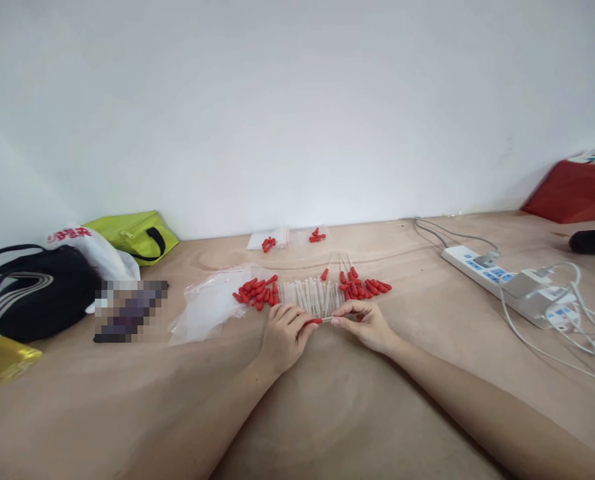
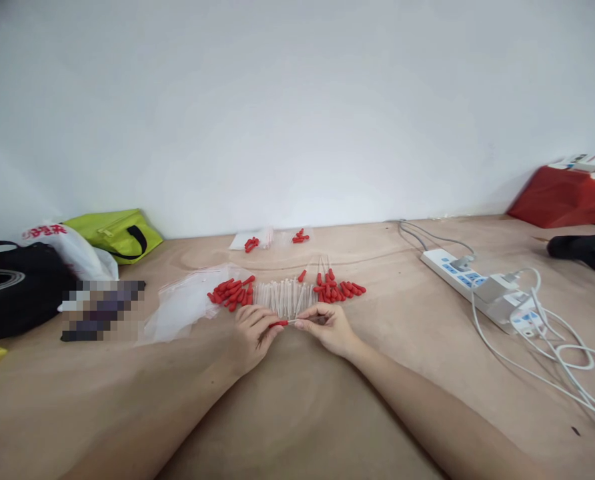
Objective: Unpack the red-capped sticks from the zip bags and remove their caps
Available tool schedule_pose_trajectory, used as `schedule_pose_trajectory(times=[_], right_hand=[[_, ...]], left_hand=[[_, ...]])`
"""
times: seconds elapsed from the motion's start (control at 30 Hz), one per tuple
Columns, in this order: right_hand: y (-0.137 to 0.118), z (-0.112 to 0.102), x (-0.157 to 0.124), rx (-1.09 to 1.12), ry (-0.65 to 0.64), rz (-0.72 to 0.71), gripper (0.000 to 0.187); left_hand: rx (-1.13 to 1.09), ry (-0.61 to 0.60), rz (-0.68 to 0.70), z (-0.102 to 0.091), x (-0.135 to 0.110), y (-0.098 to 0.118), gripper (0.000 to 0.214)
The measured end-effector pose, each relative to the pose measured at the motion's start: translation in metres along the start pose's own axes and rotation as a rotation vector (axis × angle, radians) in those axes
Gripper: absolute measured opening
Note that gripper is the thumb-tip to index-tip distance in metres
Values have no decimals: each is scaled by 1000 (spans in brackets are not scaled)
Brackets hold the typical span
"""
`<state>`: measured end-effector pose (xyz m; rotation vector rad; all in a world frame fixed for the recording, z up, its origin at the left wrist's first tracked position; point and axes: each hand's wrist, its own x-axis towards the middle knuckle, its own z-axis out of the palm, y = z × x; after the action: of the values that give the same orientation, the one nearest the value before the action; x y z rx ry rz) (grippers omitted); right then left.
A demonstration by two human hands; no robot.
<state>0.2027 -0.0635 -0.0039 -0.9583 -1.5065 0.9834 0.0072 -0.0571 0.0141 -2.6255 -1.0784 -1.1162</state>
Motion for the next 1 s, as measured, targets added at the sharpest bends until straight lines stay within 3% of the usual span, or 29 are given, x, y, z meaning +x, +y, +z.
schedule_pose_trajectory(times=[0.07, 0.2, 0.3, 0.5, 1.0], right_hand=[[2, -8, 1, -178, -14, -125, 22], [0, -17, 0, -739, -82, -493, 19], [-5, -17, -4, -948, -98, -632, 22], [-10, -15, -8, -1017, -111, -654, 26], [-8, -14, -9, -1005, -89, -662, 24]], left_hand=[[15, 2, -6, -1, 0, -1, 15], [23, -13, 26, -2, -1, -2, 16], [38, -63, 86, -5, -3, -3, 18], [57, -142, 130, -9, -5, -3, 20], [-39, -95, 51, -6, -10, -5, 18]])
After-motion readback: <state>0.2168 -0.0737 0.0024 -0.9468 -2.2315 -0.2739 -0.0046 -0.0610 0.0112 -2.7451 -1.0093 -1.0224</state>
